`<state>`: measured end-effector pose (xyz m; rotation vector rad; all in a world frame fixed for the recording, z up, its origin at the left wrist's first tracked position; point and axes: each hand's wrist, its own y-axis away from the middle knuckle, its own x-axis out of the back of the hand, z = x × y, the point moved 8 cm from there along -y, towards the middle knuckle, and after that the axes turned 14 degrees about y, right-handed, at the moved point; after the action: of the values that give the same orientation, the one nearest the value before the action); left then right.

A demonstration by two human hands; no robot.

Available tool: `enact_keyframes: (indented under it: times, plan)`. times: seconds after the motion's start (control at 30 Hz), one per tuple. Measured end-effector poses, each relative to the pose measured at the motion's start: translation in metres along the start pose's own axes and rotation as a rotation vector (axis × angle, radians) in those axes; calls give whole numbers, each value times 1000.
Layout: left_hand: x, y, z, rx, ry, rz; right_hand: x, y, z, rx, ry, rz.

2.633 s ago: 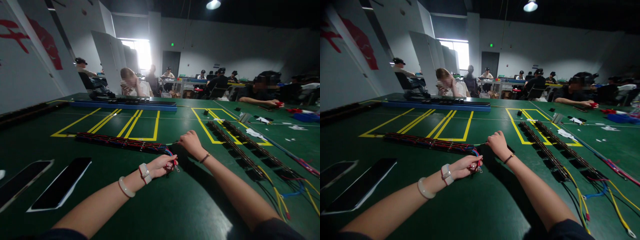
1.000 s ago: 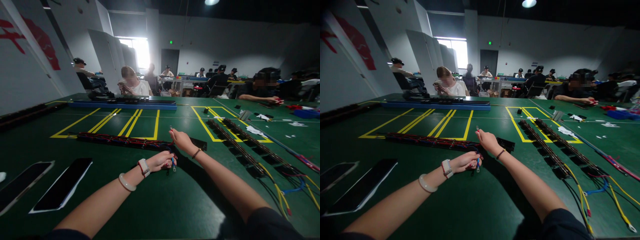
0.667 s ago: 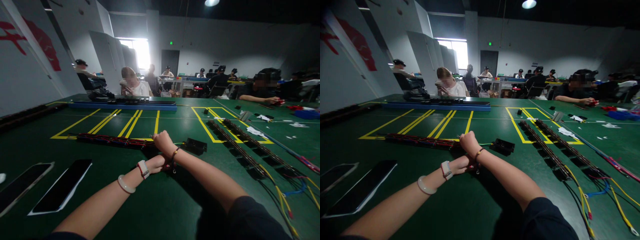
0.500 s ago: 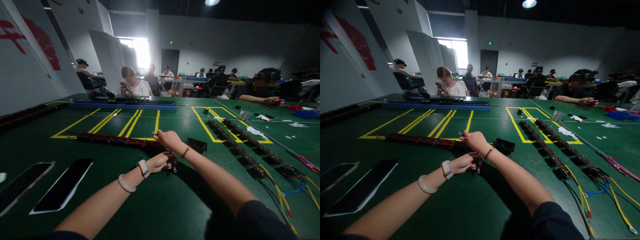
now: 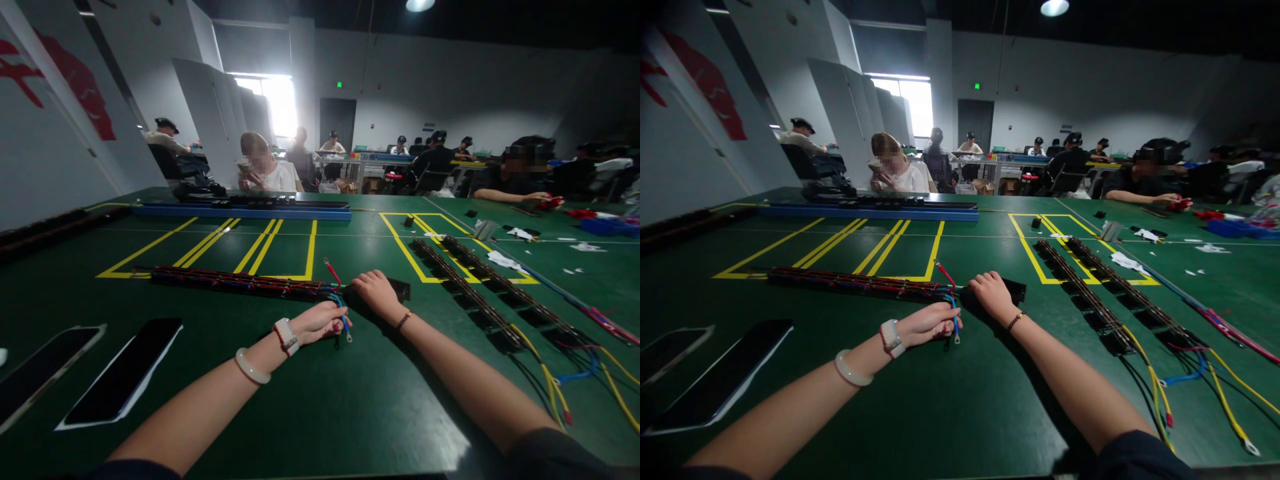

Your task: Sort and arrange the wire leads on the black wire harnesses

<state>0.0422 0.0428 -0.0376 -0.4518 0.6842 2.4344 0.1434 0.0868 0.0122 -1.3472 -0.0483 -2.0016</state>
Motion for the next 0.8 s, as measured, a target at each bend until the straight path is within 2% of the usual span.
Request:
enact_keyframes:
  times: [0.2,0.4,0.53,0.63,0.8]
  plan:
    - [1,8,17,-28,-362,-21,-2,-1,1,-1,10,15]
    - [14,12,35,-91,-744,107,-2,0,0,-1,23,18]
    - [5,16,51,-234,-1097,99,-2,0,0,0,25,18]
    - [0,19,55,-271,-1329,108,-2,0,0,6,24,14]
    - [-2,22,52,-306,-1522,123,1,-5,3,-45,-70,13]
